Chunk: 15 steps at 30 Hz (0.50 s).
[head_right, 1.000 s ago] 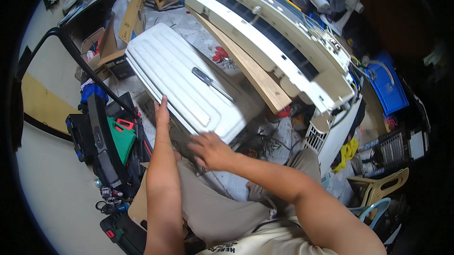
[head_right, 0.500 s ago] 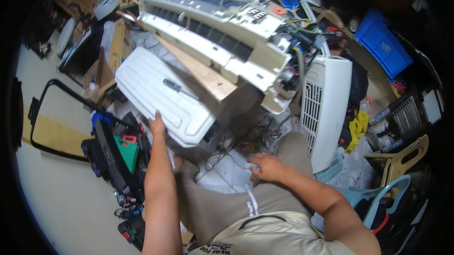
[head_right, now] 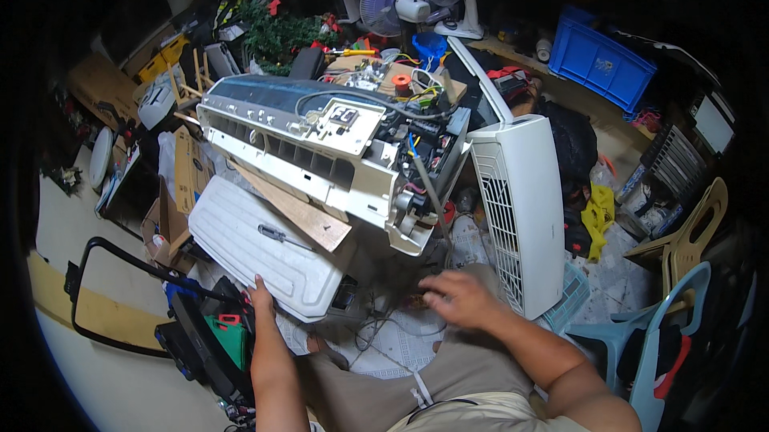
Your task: The person works on the electrical compartment of a split air conditioner, connecting wires and tightening terminal screws with a screwdriver. They then close the compartment cover and plug the unit into a power source.
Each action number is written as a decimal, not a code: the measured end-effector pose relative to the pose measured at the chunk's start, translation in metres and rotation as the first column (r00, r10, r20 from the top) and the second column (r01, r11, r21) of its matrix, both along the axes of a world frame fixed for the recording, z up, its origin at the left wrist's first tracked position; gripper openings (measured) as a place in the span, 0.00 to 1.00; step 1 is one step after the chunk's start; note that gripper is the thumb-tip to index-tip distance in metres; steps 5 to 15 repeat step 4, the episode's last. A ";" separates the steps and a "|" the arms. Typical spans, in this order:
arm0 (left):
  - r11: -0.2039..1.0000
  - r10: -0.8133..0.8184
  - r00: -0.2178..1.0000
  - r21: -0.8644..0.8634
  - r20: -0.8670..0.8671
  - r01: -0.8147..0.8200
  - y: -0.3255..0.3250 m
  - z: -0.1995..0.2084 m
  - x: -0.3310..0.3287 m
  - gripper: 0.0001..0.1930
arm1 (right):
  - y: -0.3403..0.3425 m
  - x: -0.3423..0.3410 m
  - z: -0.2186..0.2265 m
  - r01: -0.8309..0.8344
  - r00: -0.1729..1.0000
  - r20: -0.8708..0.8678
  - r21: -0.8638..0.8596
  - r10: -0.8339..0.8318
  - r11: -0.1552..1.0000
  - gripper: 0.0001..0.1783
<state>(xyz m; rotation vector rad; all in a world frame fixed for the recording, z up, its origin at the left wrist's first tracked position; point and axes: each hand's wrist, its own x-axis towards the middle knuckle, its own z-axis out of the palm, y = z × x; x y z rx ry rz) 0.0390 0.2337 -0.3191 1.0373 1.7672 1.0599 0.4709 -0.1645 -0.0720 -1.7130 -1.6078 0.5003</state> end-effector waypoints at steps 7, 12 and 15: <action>1.000 0.010 0.824 -0.006 -0.567 -0.017 0.013 0.015 0.008 0.49 | 0.014 0.052 0.076 0.303 0.951 -0.094 0.125 -0.293 0.945 0.20; 1.000 0.010 0.824 -0.006 -0.567 -0.017 0.013 0.015 0.008 0.49 | 0.014 0.052 0.076 0.303 0.951 -0.094 0.125 -0.293 0.945 0.20; 1.000 0.010 0.824 -0.006 -0.567 -0.017 0.013 0.015 0.008 0.49 | 0.014 0.052 0.076 0.303 0.951 -0.094 0.125 -0.293 0.945 0.20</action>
